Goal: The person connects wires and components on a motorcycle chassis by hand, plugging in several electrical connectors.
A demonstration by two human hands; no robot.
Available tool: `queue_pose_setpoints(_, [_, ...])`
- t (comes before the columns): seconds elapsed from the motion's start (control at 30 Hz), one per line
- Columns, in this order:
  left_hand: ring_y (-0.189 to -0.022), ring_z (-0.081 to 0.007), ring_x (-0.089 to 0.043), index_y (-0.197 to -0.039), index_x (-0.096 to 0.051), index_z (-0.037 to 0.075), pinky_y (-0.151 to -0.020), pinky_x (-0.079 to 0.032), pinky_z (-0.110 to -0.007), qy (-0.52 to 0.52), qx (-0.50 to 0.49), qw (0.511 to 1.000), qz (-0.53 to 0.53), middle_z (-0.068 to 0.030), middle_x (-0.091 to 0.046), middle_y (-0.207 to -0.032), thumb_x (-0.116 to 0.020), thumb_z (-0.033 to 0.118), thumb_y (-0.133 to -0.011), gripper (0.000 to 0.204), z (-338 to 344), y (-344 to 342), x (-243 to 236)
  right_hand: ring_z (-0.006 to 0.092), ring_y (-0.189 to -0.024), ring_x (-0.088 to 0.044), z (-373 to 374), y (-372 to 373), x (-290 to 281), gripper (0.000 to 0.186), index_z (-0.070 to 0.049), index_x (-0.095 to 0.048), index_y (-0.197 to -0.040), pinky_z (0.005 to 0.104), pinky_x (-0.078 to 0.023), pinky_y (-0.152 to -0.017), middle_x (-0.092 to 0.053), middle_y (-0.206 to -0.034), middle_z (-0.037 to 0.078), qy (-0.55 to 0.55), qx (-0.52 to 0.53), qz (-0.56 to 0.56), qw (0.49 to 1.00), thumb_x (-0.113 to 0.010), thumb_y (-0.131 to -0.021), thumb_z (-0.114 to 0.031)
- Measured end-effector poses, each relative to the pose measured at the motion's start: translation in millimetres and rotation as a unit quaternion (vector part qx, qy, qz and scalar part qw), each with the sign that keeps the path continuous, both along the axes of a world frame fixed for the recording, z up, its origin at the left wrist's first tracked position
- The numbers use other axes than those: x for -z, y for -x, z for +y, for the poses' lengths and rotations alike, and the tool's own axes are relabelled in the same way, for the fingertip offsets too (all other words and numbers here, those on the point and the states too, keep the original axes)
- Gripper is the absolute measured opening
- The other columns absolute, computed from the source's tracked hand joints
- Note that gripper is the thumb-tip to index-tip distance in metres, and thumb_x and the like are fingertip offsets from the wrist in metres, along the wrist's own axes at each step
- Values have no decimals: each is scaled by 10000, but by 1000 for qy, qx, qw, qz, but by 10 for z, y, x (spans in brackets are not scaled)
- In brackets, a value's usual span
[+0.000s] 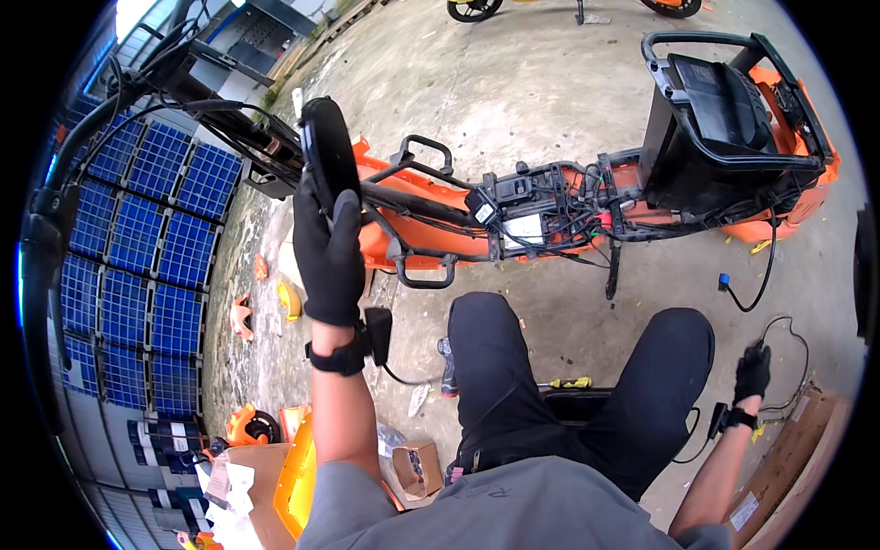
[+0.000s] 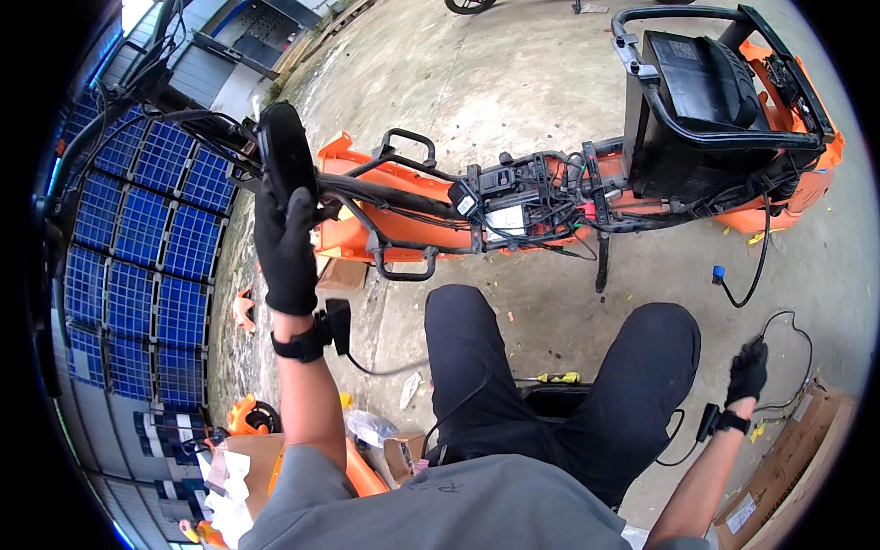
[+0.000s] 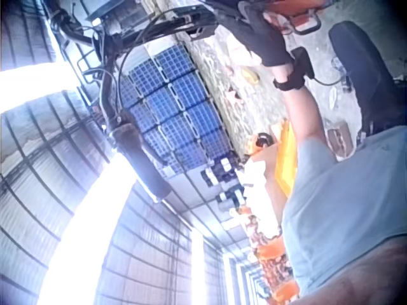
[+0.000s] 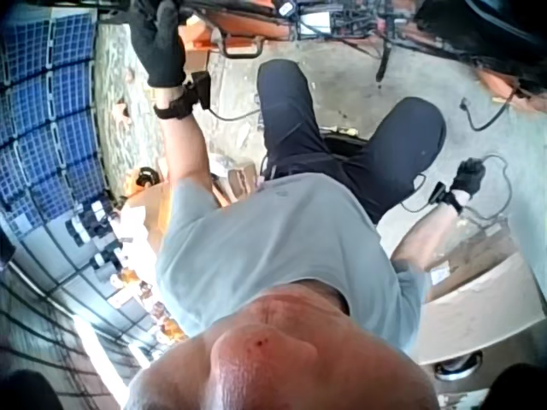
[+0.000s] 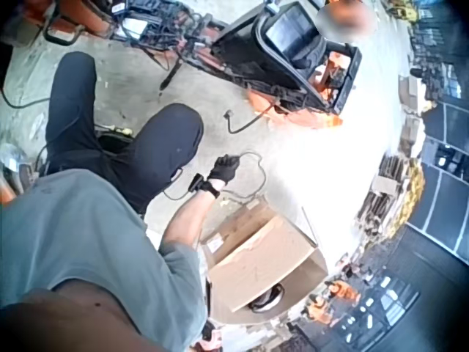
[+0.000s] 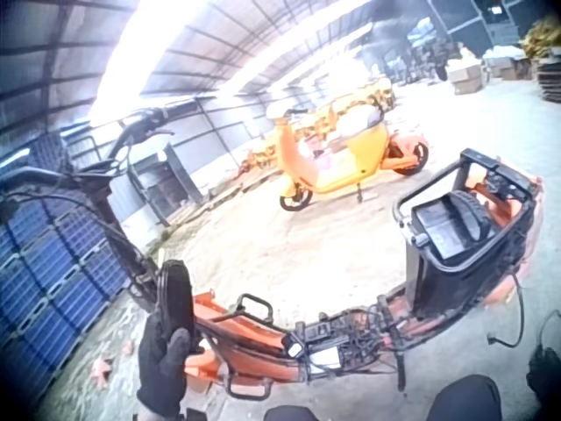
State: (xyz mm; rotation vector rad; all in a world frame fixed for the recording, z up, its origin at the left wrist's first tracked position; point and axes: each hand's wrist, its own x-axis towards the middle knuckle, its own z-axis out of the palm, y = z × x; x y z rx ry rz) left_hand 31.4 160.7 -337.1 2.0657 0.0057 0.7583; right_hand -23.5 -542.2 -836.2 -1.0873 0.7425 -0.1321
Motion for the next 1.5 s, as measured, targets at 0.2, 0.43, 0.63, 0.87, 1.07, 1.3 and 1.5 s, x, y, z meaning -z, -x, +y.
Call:
queue_pose_setpoints(0.2, [-1085, -249, -642, -1382, -453, -27, -863, -532, -318, 169, 151, 974, 2, -183, -606, -1262, -455, 251, -1018, 458, -363, 355, -157, 96, -782, -532, 970, -179, -2063, 345, -44, -569, -1282, 252, -470, -731, -618, -1014, 50, 246, 94, -84, 961, -488, -1006, -236])
queue_pose_setpoints(0.43, [-1026, -181, -636, -1306, -525, -24, -904, -497, -312, 65, -22, 998, 14, -107, -647, -1146, -595, 156, -948, 406, 175, 608, 118, 139, -750, -573, 2363, -399, -3729, 351, 31, -578, -1236, 263, -474, -669, -590, -970, 89, 397, -125, -288, 862, -415, -1016, -189])
queue_pose_setpoints(0.63, [-1111, -233, -615, -1385, -414, -21, -976, -504, -342, 172, -49, 983, -45, -154, -581, -1231, -593, 67, -934, 494, 420, 630, 371, 123, -720, -569, 2985, -367, -4369, 315, 19, -607, -1184, 260, -436, -615, -601, -851, 69, 348, -224, -355, 838, -482, -1012, -214])
queue_pose_setpoints(0.87, [-1097, -243, -636, -1326, -457, -33, -955, -527, -340, 208, -27, 978, -13, -154, -613, -1183, -557, 126, -964, 408, 574, 458, 771, 143, -704, -606, 3428, -772, -4853, 264, -14, -642, -1089, 274, -476, -666, -638, -832, 71, 578, -256, -524, 572, -525, -990, -229])
queue_pose_setpoints(1.07, [-906, -237, -663, -1128, -608, -17, -778, -522, -335, -45, 68, 977, 198, -166, -674, -1009, -679, 165, -837, 350, 53, -147, 1476, 122, -661, -610, 4071, -1215, -5130, 331, 40, -622, -932, 265, -507, -610, -650, -784, 78, 391, -445, -346, 728, -569, -975, -284])
queue_pose_setpoints(1.3, [-1168, -351, -596, -1266, -583, 45, -964, -479, -389, -201, -67, 895, 392, -222, -628, -1237, -722, 377, -739, 638, 450, -1313, 2682, 208, -662, -621, 4214, -1233, -4513, 233, -36, -652, -987, 330, -496, -658, -633, -755, 85, 545, -430, -349, 630, -579, -951, -254])
queue_pose_setpoints(1.5, [-1247, -389, -533, -1434, -183, -160, -1038, -437, -387, -208, -235, 812, 492, -316, -498, -1362, -694, 584, -757, 1128, 229, -1769, 3262, 324, -772, -663, 4375, -615, -3636, 263, -61, -604, -972, 431, -517, -684, -652, -844, 138, 560, -542, -277, 563, -587, -889, -309])
